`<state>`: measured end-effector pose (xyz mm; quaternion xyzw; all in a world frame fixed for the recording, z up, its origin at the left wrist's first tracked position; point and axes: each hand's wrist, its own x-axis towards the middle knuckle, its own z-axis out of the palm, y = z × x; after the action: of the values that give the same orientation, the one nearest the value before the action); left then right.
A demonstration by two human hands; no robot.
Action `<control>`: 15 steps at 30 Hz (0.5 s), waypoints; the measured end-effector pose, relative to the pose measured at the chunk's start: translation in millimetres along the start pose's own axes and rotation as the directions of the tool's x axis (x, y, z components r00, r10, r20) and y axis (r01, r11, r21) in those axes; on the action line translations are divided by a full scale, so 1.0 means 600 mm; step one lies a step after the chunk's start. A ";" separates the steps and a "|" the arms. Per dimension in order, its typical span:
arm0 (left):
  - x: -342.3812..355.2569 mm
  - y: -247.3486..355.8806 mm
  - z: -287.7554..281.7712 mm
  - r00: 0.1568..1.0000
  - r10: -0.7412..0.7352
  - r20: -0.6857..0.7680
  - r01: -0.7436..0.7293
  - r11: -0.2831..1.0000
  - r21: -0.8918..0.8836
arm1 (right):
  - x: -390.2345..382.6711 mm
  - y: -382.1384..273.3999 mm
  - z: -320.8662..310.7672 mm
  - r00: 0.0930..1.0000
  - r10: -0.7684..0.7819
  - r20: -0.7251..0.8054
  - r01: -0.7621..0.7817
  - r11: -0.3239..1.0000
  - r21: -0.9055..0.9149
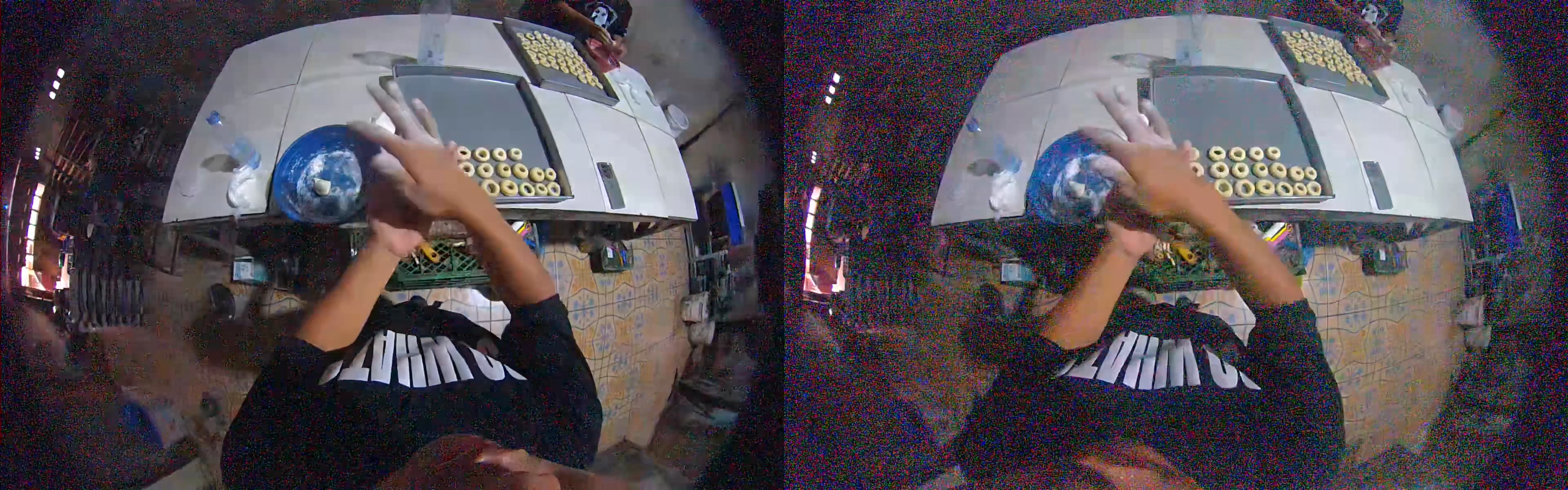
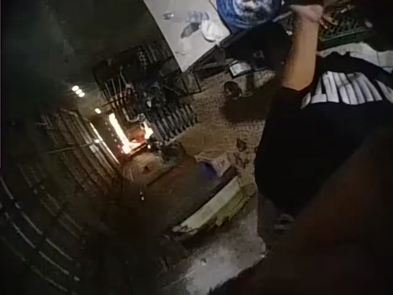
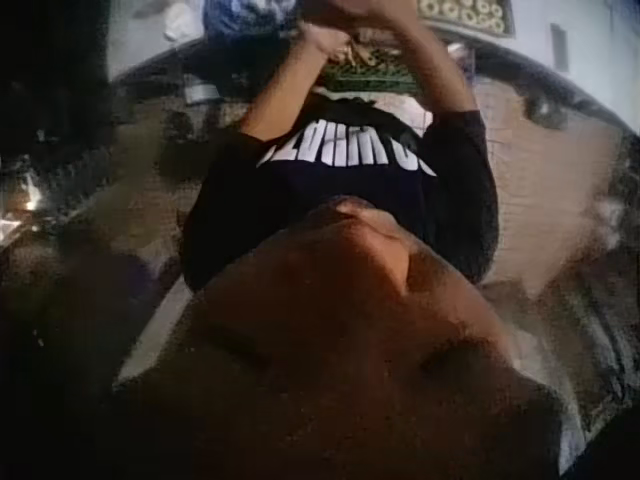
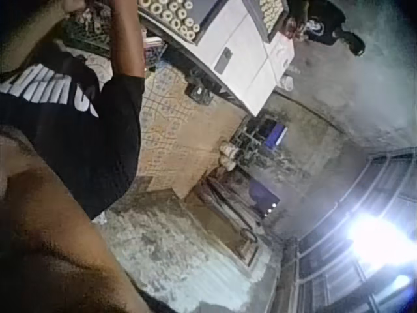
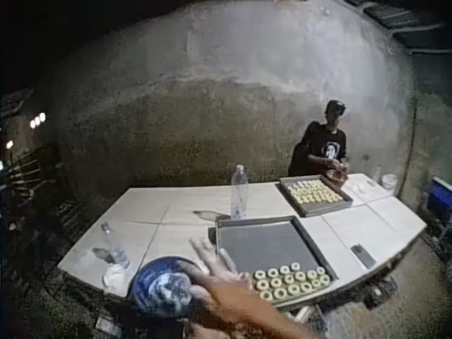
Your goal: The person shapes dough into rings by hand, places the dough onto a metal tray, and rubs flour from a bowl onto their hands to shape more dough.
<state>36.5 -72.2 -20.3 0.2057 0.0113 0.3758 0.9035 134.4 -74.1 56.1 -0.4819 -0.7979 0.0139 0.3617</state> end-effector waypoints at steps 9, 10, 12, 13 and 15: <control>0.022 0.039 -0.019 0.992 -0.019 0.123 0.060 0.938 -0.341 | -0.083 -0.039 -0.091 0.987 0.154 0.053 -0.152 0.987 -0.053; 0.026 0.040 -0.028 0.956 0.029 0.293 0.101 0.903 -0.418 | -0.090 -0.043 -0.084 0.979 0.168 0.111 -0.157 0.982 -0.101; 0.025 0.046 -0.027 0.980 0.002 0.200 0.074 0.925 -0.371 | -0.098 -0.054 -0.080 0.978 0.167 0.125 -0.154 0.982 -0.106; 0.024 0.046 -0.016 0.980 -0.001 0.200 0.077 0.924 -0.374 | -0.101 -0.058 -0.079 0.977 0.170 0.126 -0.157 0.982 -0.108; 0.017 0.049 0.012 0.999 0.011 -0.053 -0.022 0.977 -0.213 | -0.107 -0.065 -0.078 0.976 0.198 0.094 -0.186 0.974 -0.127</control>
<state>25.6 -49.1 -1.1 0.0978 -0.0079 0.3876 0.9166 150.2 -160.4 68.9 -0.5759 -0.7651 0.0274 0.2867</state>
